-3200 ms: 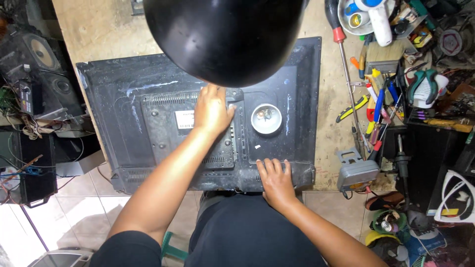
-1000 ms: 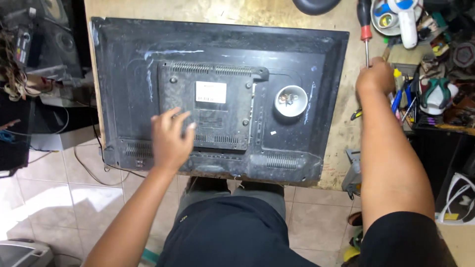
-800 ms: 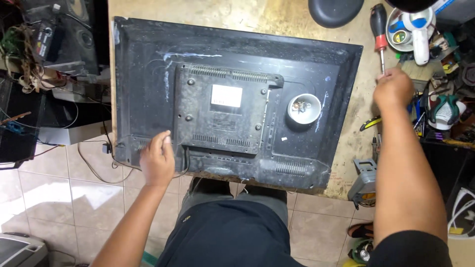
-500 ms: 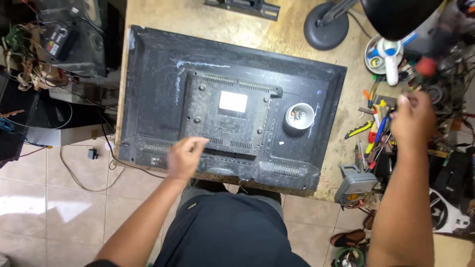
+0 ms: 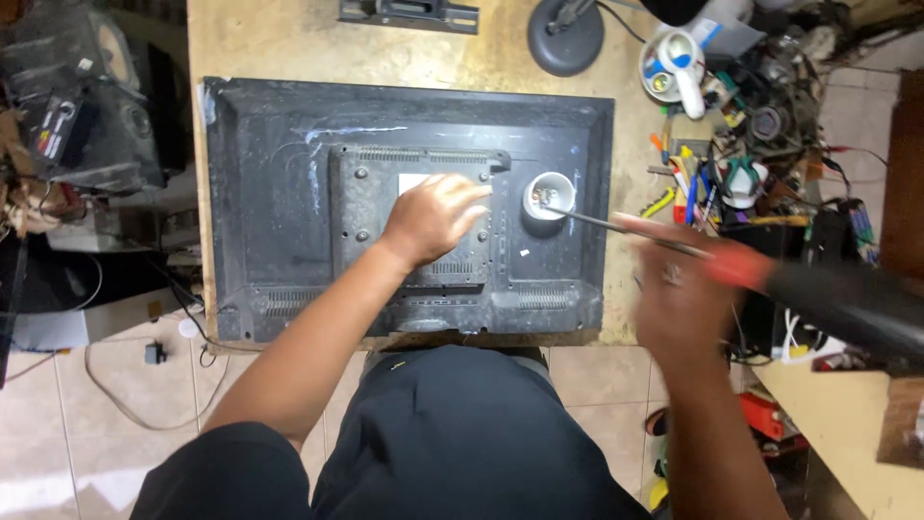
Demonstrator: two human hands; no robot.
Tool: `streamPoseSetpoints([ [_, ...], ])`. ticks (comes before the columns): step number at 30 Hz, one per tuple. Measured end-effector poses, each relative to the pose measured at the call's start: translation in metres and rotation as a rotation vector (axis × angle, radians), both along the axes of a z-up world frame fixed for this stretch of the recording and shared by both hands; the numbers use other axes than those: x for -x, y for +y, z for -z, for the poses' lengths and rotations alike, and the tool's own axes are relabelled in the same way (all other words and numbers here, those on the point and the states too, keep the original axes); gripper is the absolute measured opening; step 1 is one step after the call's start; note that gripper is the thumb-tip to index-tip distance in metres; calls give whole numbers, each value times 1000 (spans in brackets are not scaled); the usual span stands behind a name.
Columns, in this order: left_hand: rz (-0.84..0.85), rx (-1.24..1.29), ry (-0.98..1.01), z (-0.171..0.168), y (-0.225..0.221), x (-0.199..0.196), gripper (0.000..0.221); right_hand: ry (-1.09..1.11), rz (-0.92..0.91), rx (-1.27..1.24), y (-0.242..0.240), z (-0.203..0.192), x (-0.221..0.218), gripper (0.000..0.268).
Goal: Disassembling a television with a screwdriver and operating controls on a speaker system
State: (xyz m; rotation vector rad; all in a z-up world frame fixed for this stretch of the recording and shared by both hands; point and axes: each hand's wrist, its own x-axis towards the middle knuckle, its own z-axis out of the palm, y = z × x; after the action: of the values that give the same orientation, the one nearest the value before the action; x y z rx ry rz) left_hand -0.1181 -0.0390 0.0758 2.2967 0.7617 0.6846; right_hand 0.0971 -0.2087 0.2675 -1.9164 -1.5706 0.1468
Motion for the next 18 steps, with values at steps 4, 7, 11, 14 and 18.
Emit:
streamPoseSetpoints([
  [4,332,31,119,-34,9,-24,32,126,-100,-45,31,50,29,10],
  [7,330,204,193,-47,4,-31,24,-120,-168,-165,47,73,34,3],
  [11,278,-63,4,41,17,-44,17,-68,-210,-215,69,97,30,4],
  [14,244,-73,-41,43,27,-45,17,-14,-201,-221,81,94,37,6],
  [18,240,-78,-102,63,37,-49,17,35,-180,-226,89,94,43,5],
])
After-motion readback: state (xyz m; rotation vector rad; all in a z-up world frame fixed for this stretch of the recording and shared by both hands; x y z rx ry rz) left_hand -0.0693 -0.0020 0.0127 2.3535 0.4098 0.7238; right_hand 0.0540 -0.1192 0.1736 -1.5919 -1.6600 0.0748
